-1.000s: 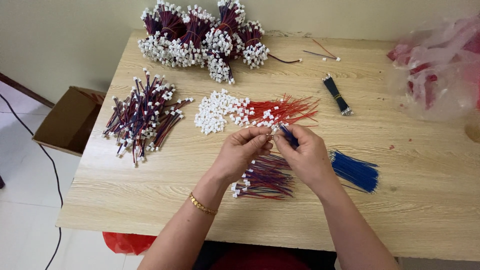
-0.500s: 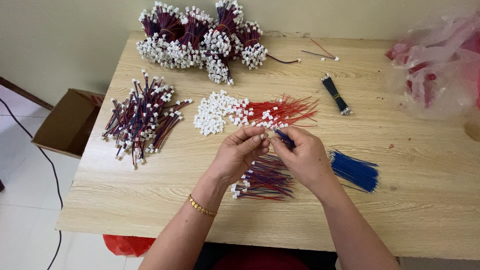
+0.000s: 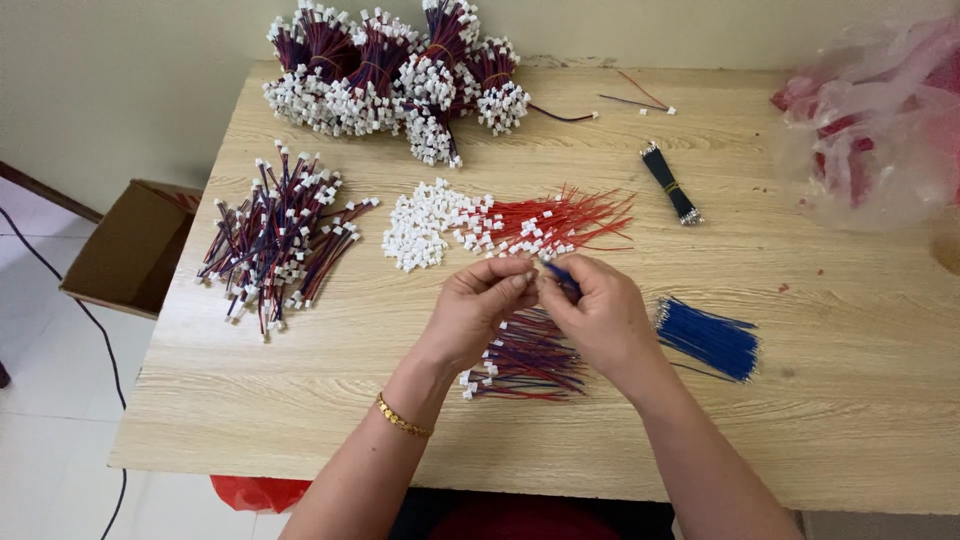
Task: Assembling wire harnesses by manually grouping individual wires into bundles
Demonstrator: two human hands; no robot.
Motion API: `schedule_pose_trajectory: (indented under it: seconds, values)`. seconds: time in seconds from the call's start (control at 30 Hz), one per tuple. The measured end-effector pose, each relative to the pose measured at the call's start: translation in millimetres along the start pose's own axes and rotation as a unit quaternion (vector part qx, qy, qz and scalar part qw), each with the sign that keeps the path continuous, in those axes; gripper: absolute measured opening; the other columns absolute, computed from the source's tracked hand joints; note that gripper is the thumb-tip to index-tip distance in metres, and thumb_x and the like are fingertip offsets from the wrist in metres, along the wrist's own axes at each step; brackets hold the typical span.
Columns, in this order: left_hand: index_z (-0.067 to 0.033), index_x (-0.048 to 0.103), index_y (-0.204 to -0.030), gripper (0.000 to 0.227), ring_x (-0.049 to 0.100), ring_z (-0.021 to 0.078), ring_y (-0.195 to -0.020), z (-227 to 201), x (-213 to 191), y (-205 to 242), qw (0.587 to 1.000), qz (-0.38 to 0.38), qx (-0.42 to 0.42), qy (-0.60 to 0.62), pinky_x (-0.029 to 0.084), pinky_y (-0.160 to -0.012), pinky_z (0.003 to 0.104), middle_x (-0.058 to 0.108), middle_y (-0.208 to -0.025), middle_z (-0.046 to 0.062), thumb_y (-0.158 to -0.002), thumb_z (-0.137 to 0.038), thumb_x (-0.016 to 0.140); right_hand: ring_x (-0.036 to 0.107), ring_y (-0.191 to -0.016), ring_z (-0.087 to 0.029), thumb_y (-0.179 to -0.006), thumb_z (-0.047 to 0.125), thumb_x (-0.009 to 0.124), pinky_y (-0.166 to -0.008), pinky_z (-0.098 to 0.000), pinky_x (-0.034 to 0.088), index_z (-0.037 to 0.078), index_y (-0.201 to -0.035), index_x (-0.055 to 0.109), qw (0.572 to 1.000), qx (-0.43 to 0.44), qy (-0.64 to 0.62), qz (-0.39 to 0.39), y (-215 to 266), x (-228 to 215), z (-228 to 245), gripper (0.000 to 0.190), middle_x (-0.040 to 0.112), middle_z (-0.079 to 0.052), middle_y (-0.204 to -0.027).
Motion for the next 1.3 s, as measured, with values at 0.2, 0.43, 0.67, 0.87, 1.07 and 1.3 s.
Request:
schedule_pose_trajectory:
  seconds: [0.2,0.43,0.67,0.87,1.07,1.3]
  values:
    - [0.0029,0.069,-0.105,0.017,0.070,0.0196,-0.085,0,-5,3,0.994,-0.015,0.009,-0.112,0.060,-0.078,0.033,0.071,-0.093,0.015,-0.088,0.001,0.066,0.068,-0.077,-0.030,-0.084,0.020,0.070,-0.069,-0.0390,0.052,0.010,-0.086,0.070,1.000,0.001,0.011,0.019,1,7,-7,0.011,0.067,-0.013,-0.075]
    - [-0.0004,0.073,-0.101,0.016,0.065,0.0150,-0.084,-28,-7,9,0.943,-0.025,0.015,-0.332,0.056,-0.076,0.031,0.073,-0.090,0.013,-0.085,0.000,0.068,0.060,-0.065,-0.020,-0.100,0.032,0.053,-0.061,-0.0311,0.052,0.010,-0.093,0.069,0.977,0.179,-0.035,0.111,2,0,-25,0.028,0.068,-0.010,-0.085]
    - [-0.0192,0.075,-0.089,0.010,0.067,0.0264,-0.083,-22,-14,-36,0.628,0.003,0.226,-0.745,0.052,-0.071,0.037,0.067,-0.082,0.006,-0.080,-0.021,0.072,0.053,-0.057,-0.014,-0.106,0.031,0.044,-0.056,-0.0260,0.048,0.004,-0.105,0.062,0.978,0.105,-0.171,-0.059,-18,-20,-75,0.032,0.052,-0.006,-0.064]
    - [-0.0239,0.073,-0.092,0.017,0.068,0.0265,-0.078,16,-16,-96,0.552,0.008,0.229,-0.802,0.055,-0.067,0.040,0.066,-0.082,0.002,-0.077,-0.031,0.073,0.048,-0.051,-0.013,-0.106,0.021,0.041,-0.047,-0.0245,0.042,0.006,-0.102,0.056,0.981,0.105,-0.146,-0.067,-15,-20,-84,0.021,0.052,-0.006,-0.061]
    - [-0.0227,0.075,-0.088,0.014,0.069,0.0294,-0.076,17,-14,-111,0.550,-0.014,0.202,-0.810,0.056,-0.064,0.041,0.065,-0.081,0.005,-0.076,-0.030,0.075,0.050,-0.053,-0.010,-0.100,0.015,0.057,-0.047,-0.0227,0.044,0.004,-0.096,0.063,0.981,0.095,-0.164,-0.045,-17,-14,-113,0.014,0.056,-0.005,-0.065]
    - [-0.0212,0.070,-0.084,0.008,0.068,0.0290,-0.070,21,-29,-110,0.534,0.022,0.268,-0.802,0.055,-0.059,0.040,0.060,-0.078,0.006,-0.083,-0.029,0.068,0.049,-0.045,-0.008,-0.095,0.016,0.063,-0.041,-0.0190,0.041,0.006,-0.087,0.066,0.974,0.096,-0.202,-0.021,-18,-6,-75,0.013,0.055,-0.002,-0.058]
Point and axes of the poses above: each hand's wrist, its own y-axis away from the middle knuckle, its own x-axis out of the palm, z = x × y, the point moved 2 cm from there along -y, towards the middle knuckle
